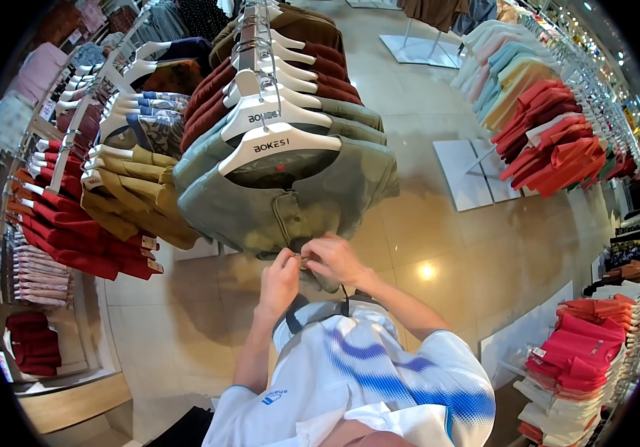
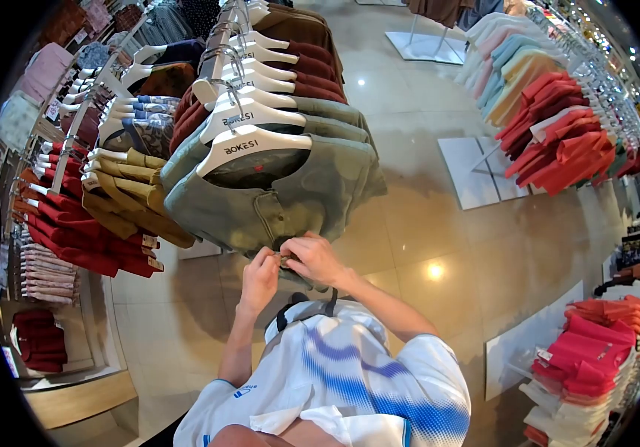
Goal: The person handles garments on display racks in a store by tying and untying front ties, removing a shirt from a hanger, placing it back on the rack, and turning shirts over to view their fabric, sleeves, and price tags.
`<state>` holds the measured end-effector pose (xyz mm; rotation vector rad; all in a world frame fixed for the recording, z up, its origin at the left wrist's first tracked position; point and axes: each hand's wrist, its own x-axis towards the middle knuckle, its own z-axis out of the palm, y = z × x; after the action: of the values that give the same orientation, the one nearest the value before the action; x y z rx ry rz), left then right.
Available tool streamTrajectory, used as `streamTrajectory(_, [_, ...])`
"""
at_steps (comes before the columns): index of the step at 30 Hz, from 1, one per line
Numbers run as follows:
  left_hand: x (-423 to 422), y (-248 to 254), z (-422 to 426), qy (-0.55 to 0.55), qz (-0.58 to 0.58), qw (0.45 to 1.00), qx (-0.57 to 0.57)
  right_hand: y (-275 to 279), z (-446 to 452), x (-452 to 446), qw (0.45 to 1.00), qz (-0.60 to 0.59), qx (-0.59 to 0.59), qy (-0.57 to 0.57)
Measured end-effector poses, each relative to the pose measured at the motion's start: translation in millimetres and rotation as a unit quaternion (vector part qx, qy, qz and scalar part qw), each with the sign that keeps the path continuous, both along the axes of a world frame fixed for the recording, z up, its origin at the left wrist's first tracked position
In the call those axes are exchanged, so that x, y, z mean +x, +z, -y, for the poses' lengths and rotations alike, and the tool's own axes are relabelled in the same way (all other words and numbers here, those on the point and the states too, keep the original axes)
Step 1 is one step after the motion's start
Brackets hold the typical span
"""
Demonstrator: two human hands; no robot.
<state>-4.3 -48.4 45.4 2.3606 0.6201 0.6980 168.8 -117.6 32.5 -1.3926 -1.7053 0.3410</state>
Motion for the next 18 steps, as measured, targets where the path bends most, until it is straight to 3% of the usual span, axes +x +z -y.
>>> streamTrajectory(6, [2,-7,5,0.074,-0.065,0.989,0.108,-4,-4,-5,0.998,-0.002,0.042,-0.039])
streamTrajectory(11, [2,-12,7,0.093,0.002,0.986,0.138,7,-7,-6,0.997,0.026,0.055,-0.038])
streamTrajectory(15, [-3,-25,1,0.09,0.079,0.989,0.089,8,-9,-7,0.983,0.148,0.099,-0.036])
streamTrajectory(16, [-9,-29,-3,0.063,0.111,0.983,-0.134,8,-8,-7,0.974,0.195,0.109,-0.027])
streamTrajectory(17, [-14,-32,-6,0.032,0.138,0.926,-0.35,9,-8,-6,0.974,0.195,0.109,-0.026])
streamTrajectory(18, [-16,-27,-9,0.032,0.139,0.926,-0.35,9,-9,-5,0.971,0.201,0.125,-0.014])
